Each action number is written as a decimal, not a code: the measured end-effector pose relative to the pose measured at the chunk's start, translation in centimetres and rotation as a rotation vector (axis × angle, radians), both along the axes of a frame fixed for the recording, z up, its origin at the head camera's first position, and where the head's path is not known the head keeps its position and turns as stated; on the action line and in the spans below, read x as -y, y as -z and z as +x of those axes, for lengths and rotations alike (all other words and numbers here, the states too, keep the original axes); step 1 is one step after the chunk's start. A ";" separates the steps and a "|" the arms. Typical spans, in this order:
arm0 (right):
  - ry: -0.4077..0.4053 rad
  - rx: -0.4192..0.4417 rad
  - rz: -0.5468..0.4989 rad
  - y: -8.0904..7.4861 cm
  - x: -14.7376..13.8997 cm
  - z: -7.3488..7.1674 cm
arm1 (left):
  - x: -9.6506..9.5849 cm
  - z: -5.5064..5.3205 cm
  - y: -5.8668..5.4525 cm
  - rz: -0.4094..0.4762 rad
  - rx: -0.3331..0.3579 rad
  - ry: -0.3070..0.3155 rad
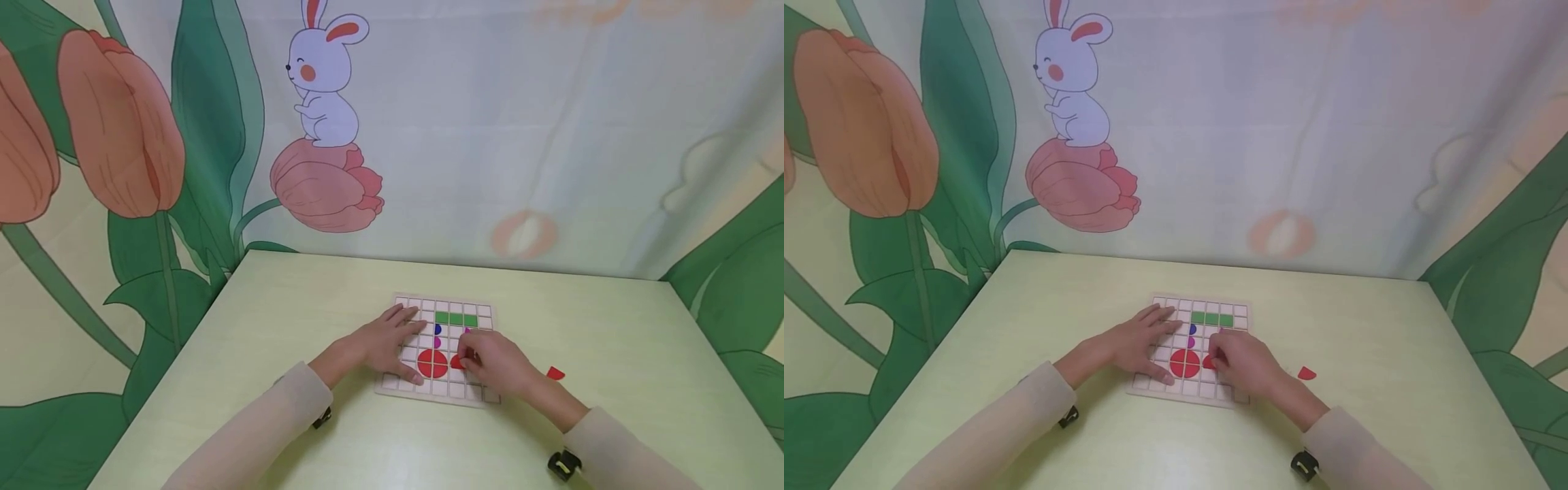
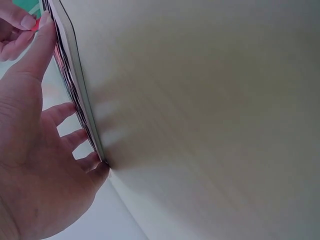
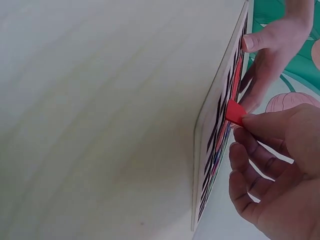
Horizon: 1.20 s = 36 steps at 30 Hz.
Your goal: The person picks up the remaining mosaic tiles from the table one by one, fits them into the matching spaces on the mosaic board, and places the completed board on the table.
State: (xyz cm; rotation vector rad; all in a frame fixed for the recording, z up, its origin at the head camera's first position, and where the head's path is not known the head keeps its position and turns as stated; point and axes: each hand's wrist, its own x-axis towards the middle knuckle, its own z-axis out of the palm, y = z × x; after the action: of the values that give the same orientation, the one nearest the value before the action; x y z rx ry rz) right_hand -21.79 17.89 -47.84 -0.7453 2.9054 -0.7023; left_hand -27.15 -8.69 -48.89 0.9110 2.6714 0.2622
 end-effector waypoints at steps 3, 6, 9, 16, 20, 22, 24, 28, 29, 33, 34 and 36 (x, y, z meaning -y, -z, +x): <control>-0.005 -0.012 0.004 0.0 0.0 0.1 | -0.1 -0.1 0.1 -0.006 -0.005 0.002; -0.031 -0.010 0.009 0.0 0.0 0.3 | -0.1 0.0 0.0 -0.008 0.000 0.002; -0.057 -0.013 0.020 0.0 0.1 0.6 | 0.0 0.1 -0.1 -0.003 0.003 0.004; -0.098 -0.056 0.042 -0.2 0.1 0.8 | 0.1 0.1 -0.1 0.002 -0.010 0.011; -0.104 -0.045 0.027 -0.2 0.1 1.0 | 0.1 0.1 0.0 0.004 -0.004 0.007; -0.109 -0.041 0.014 -0.2 0.0 1.1 | 0.0 0.0 0.0 0.006 -0.002 0.006; -0.114 -0.029 -0.002 -0.1 -0.1 1.1 | 0.0 0.0 0.0 0.004 -0.003 0.007; -0.095 0.021 -0.014 -0.1 0.0 1.2 | 0.0 0.0 0.0 -0.003 -0.003 0.004; -0.086 0.034 -0.016 0.0 0.0 1.2 | 0.0 0.0 0.0 -0.004 -0.004 0.003; -0.046 0.076 -0.021 0.2 0.0 1.1 | 0.0 0.0 0.1 0.002 -0.002 -0.001; -0.039 0.085 -0.027 0.2 0.1 1.1 | 0.0 0.0 0.1 0.003 -0.002 -0.002; -0.032 0.096 -0.032 0.3 0.1 0.9 | 0.0 0.0 0.2 0.007 -0.003 -0.003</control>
State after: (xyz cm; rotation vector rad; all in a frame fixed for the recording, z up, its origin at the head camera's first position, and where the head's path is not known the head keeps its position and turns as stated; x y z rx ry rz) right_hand -20.86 17.82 -48.11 -0.7385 2.7961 -0.7611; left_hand -27.14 -8.67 -49.04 0.9102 2.6767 0.2714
